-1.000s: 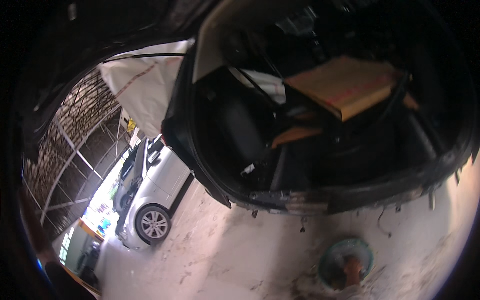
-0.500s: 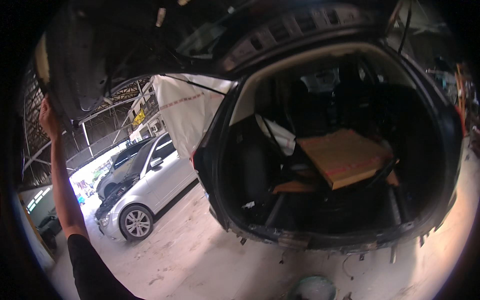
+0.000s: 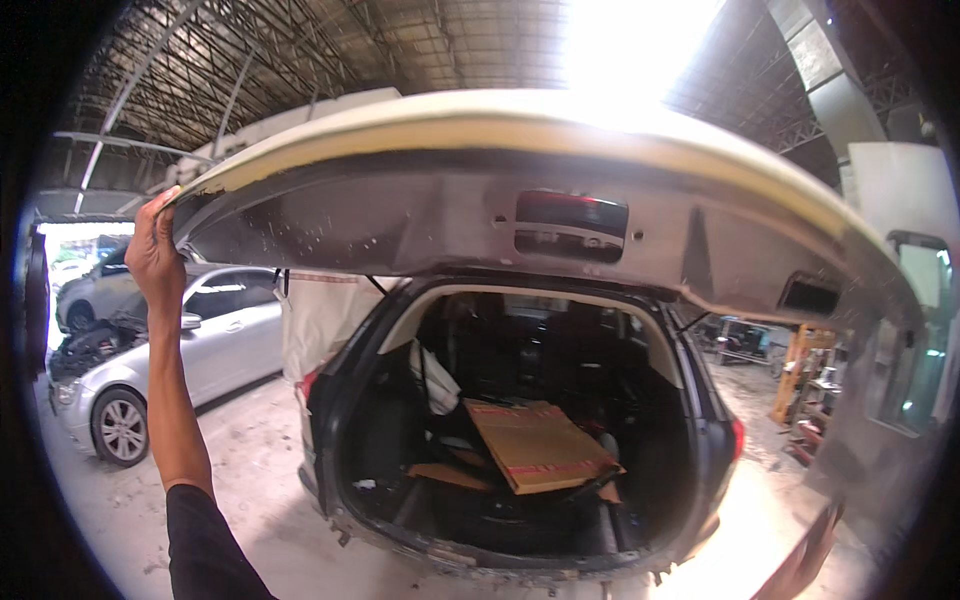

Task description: The person sands the inner edge of an open car tailgate using a sanding block, dipping the block into a bucket of water between passes.

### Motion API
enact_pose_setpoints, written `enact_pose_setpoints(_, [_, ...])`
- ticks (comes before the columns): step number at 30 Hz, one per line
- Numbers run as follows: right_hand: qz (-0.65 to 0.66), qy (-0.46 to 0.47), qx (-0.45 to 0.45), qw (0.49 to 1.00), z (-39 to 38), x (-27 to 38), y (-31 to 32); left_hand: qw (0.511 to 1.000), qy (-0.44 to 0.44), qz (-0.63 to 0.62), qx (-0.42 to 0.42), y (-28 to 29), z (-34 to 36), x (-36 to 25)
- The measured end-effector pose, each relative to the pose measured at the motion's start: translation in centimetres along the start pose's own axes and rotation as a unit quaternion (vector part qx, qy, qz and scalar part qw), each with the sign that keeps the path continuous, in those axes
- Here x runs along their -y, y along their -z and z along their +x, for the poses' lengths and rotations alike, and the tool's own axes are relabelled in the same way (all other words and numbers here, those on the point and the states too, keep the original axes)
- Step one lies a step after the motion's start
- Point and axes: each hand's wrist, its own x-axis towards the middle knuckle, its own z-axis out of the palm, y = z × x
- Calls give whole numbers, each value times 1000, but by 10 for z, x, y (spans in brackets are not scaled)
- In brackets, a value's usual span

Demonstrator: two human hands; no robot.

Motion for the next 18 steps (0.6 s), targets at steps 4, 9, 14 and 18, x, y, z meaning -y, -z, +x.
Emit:
enact_pose_setpoints(4, [-71,331,-93,937,143,154,-16,999,-39,-26,20,-13,15,-14])
enact_pose_setpoints(9, [-19,539,-158,827,215,299,-56,997,-51,-15,62,2,19,-1])
enact_pose_setpoints(14, [10,531,-213,820,231,349,-64,999,-40,-34,9,-46,60,-2])
enact_pose_setpoints(18, [1,534,-230,813,268,370,-86,997,-63,-50,-18,-82,109,13])
